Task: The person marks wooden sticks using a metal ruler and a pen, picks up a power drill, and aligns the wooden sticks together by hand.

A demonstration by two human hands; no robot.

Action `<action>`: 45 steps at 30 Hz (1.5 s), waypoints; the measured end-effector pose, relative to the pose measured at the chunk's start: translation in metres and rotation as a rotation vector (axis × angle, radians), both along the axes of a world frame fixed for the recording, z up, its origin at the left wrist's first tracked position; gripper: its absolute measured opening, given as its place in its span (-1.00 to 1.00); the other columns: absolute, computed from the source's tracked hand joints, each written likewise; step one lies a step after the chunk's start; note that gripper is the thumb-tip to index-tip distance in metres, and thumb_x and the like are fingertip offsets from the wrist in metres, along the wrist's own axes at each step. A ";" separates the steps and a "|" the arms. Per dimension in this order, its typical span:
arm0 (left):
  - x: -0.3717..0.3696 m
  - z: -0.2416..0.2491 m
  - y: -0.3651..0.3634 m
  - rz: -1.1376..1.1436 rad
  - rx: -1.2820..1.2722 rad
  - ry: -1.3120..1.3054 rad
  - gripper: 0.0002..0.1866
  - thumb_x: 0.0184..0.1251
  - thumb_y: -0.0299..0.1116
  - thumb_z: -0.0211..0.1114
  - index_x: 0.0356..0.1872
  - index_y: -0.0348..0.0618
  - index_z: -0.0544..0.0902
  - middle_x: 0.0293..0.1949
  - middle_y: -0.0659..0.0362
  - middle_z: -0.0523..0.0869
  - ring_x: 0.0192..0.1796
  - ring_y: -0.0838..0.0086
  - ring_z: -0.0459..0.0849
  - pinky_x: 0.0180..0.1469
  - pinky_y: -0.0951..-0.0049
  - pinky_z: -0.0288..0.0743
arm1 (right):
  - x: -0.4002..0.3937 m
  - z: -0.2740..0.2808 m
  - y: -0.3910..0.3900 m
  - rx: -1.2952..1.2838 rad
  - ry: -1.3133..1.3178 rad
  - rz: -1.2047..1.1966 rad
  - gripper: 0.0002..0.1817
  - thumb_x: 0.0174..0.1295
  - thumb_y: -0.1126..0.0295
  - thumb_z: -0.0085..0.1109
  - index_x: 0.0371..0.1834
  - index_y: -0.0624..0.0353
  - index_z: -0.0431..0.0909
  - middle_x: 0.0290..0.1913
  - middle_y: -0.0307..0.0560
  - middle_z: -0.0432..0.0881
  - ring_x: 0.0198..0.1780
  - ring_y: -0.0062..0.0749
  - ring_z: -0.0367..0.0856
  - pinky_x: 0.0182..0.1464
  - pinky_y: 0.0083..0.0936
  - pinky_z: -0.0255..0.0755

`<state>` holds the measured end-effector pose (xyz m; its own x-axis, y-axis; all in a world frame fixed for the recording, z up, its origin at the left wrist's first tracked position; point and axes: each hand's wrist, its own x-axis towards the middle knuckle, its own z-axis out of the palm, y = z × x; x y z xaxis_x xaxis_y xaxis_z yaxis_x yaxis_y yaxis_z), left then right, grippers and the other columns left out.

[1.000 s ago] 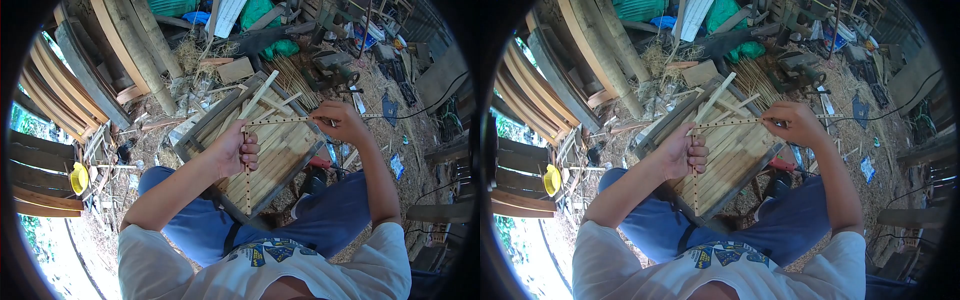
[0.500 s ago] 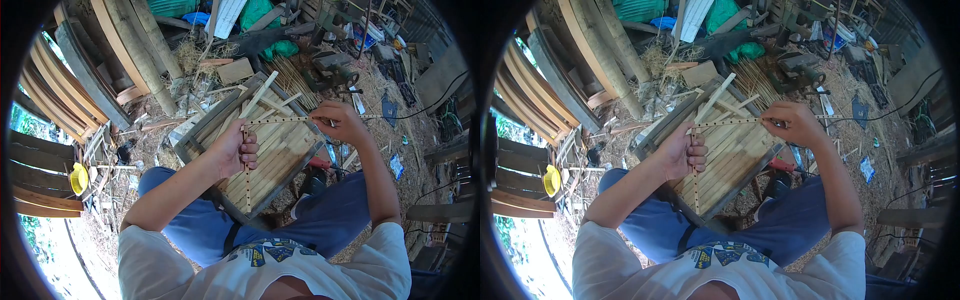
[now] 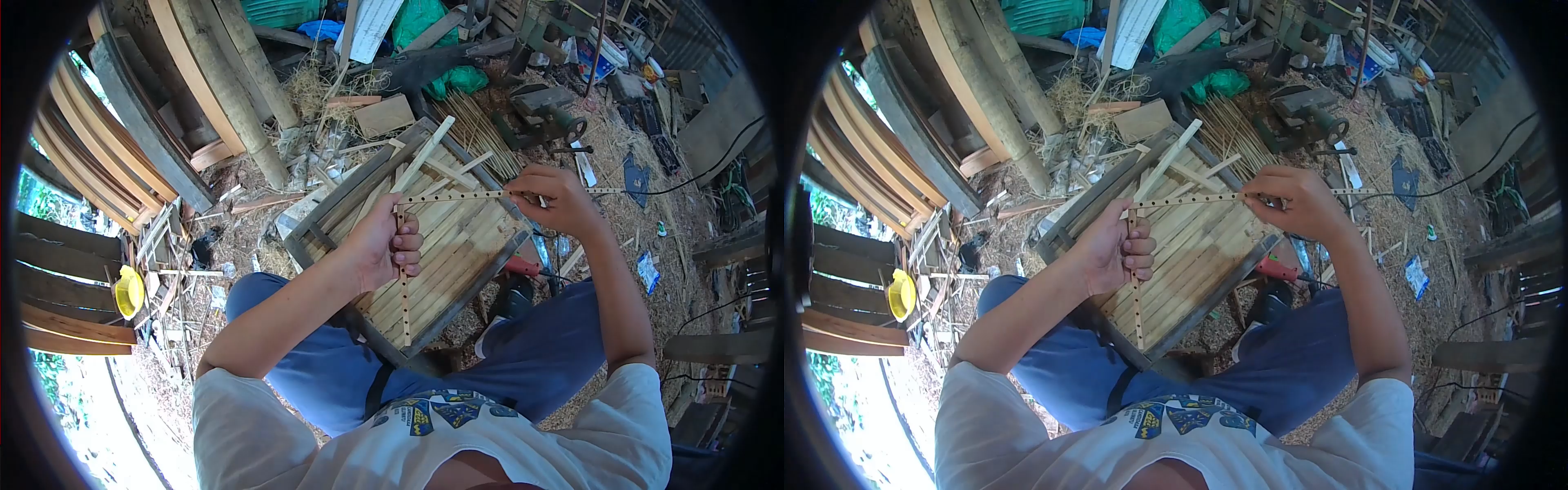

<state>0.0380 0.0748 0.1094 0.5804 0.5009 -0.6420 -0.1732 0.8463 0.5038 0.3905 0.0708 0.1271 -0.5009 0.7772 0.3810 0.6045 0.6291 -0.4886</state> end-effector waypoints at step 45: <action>0.017 -0.018 -0.011 0.300 0.820 0.307 -0.38 0.92 0.19 -0.09 -0.38 -0.05 0.40 -0.43 0.35 0.35 -0.41 0.60 0.24 -0.32 0.43 0.15 | 0.001 0.008 -0.004 0.017 0.080 -0.101 -0.79 0.41 0.48 0.55 0.04 0.28 0.84 -0.12 -0.01 0.80 -0.09 -0.12 0.87 -0.03 -0.26 0.72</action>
<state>0.0549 0.0638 0.0912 0.2160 0.9684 -0.1245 -0.0877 0.1462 0.9854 0.3910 0.0665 0.1348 -0.3883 0.8150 0.4301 0.6246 0.5759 -0.5275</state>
